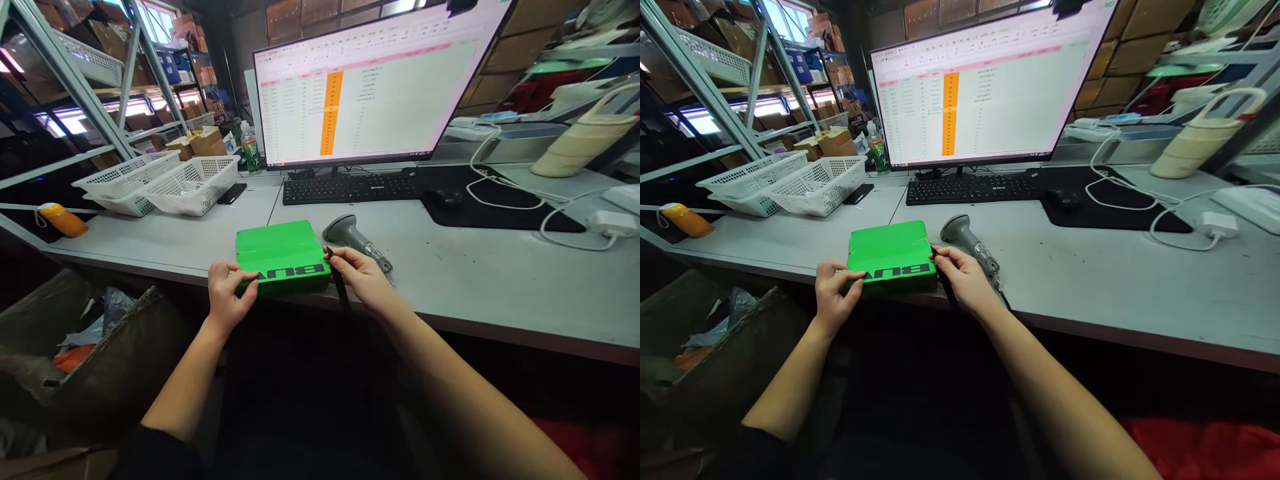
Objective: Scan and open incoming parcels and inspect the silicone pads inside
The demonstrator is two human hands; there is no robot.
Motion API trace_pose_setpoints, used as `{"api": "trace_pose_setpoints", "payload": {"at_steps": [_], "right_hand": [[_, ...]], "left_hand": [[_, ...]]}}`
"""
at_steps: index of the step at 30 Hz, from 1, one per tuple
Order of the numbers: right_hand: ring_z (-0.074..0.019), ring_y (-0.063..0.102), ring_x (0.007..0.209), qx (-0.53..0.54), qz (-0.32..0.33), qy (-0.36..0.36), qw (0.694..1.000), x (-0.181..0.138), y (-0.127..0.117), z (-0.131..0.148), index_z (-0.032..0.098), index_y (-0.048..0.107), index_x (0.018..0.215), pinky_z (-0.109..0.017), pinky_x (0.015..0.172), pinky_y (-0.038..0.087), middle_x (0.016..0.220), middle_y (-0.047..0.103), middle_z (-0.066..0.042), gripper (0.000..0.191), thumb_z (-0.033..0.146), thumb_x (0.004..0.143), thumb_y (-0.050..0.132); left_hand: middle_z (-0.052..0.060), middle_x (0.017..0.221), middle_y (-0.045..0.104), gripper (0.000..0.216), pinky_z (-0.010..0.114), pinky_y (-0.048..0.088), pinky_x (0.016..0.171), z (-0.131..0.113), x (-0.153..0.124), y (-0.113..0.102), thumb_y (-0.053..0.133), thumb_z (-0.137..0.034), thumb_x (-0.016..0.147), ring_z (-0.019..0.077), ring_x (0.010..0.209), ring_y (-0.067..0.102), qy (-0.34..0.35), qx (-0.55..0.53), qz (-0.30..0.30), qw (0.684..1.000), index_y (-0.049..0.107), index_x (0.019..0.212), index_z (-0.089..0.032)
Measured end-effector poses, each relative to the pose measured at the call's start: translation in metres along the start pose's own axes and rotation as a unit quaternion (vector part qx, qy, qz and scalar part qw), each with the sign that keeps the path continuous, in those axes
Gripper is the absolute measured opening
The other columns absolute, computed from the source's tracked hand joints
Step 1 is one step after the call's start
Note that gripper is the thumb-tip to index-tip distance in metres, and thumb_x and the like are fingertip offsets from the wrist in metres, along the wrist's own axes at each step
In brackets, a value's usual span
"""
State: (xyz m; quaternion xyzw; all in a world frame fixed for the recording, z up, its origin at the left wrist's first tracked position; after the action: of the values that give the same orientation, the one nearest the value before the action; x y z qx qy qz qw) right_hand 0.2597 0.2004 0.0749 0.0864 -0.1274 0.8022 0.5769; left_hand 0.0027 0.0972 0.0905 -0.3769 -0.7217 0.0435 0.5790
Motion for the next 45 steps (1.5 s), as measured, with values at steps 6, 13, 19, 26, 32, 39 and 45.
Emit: {"api": "trace_pose_setpoints", "payload": {"at_steps": [6, 13, 19, 26, 32, 39, 45], "right_hand": [[-0.0187, 0.067, 0.078, -0.148, -0.053, -0.077, 0.985, 0.003, -0.007, 0.037, 0.019, 0.070, 0.106, -0.032, 0.075, 0.051, 0.088, 0.073, -0.004, 0.030, 0.042, 0.094, 0.054], [-0.0207, 0.063, 0.090, -0.565, 0.076, -0.251, 0.783, 0.024, 0.079, 0.085, 0.023, 0.074, 0.106, -0.031, 0.063, 0.033, 0.101, 0.072, -0.005, 0.024, 0.020, 0.096, 0.053], [-0.0232, 0.057, 0.090, -0.646, 0.148, -0.280, 0.695, 0.042, 0.137, 0.074, 0.016, 0.070, 0.093, -0.033, 0.064, 0.027, 0.097, 0.068, -0.010, 0.022, 0.018, 0.097, 0.048], [-0.0232, 0.055, 0.089, -0.653, 0.139, -0.263, 0.696, 0.041, 0.144, 0.071, 0.016, 0.069, 0.092, -0.033, 0.063, 0.026, 0.096, 0.067, -0.010, 0.021, 0.017, 0.097, 0.049], [-0.0234, 0.057, 0.088, -0.655, 0.152, -0.255, 0.695, 0.043, 0.146, 0.072, 0.016, 0.069, 0.090, -0.033, 0.061, 0.025, 0.094, 0.067, -0.009, 0.018, 0.018, 0.096, 0.052], [-0.0256, 0.058, 0.092, -0.663, 0.160, -0.231, 0.694, 0.041, 0.149, 0.075, 0.015, 0.070, 0.095, -0.033, 0.063, 0.030, 0.096, 0.068, -0.012, 0.022, 0.015, 0.096, 0.048], [-0.0282, 0.059, 0.095, -0.674, 0.174, -0.206, 0.688, 0.036, 0.151, 0.083, 0.012, 0.071, 0.096, -0.034, 0.065, 0.031, 0.097, 0.068, -0.015, 0.027, 0.011, 0.096, 0.044]], "left_hand": [[0.006, 0.123, 0.069, 0.031, 0.051, 0.041, 0.112, -0.018, 0.004, 0.017, 0.067, -0.034, 0.089, 0.0246, 0.117, 0.063, 0.093, 0.000, 0.093, 0.991, 0.066, 0.119, -0.024], [0.007, 0.121, 0.070, 0.032, 0.046, 0.051, 0.102, -0.027, 0.008, 0.024, 0.072, -0.033, 0.088, 0.0262, 0.114, 0.064, 0.087, 0.029, 0.079, 0.993, 0.067, 0.118, -0.023], [0.009, 0.121, 0.070, 0.032, 0.046, 0.051, 0.103, -0.026, 0.008, 0.023, 0.074, -0.028, 0.085, 0.0272, 0.115, 0.064, 0.082, 0.026, 0.075, 0.993, 0.068, 0.115, -0.021], [0.009, 0.120, 0.070, 0.028, 0.046, 0.050, 0.104, -0.024, 0.006, 0.026, 0.074, -0.029, 0.085, 0.0279, 0.115, 0.064, 0.065, 0.020, 0.078, 0.995, 0.068, 0.111, -0.020], [0.010, 0.119, 0.070, 0.030, 0.045, 0.049, 0.105, -0.024, 0.005, 0.027, 0.075, -0.029, 0.083, 0.0278, 0.114, 0.064, 0.069, 0.018, 0.065, 0.995, 0.068, 0.110, -0.018], [0.011, 0.118, 0.071, 0.028, 0.046, 0.049, 0.105, -0.023, 0.006, 0.027, 0.074, -0.030, 0.085, 0.0281, 0.115, 0.064, 0.064, 0.020, 0.068, 0.995, 0.068, 0.110, -0.019], [0.011, 0.115, 0.071, 0.024, 0.044, 0.050, 0.103, -0.023, 0.007, 0.026, 0.073, -0.028, 0.085, 0.0278, 0.115, 0.064, 0.071, 0.014, 0.067, 0.995, 0.068, 0.107, -0.018]]}}
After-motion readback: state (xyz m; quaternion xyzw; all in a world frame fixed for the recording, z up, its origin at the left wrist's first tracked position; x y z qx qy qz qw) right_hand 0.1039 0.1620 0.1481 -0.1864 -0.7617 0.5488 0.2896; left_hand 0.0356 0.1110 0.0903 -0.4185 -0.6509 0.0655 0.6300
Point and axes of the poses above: each hand's wrist, its own x-axis towards the middle knuckle, its own y-axis out of the palm, z = x × y, the point moved 6 cm from there along x, towards the middle knuckle
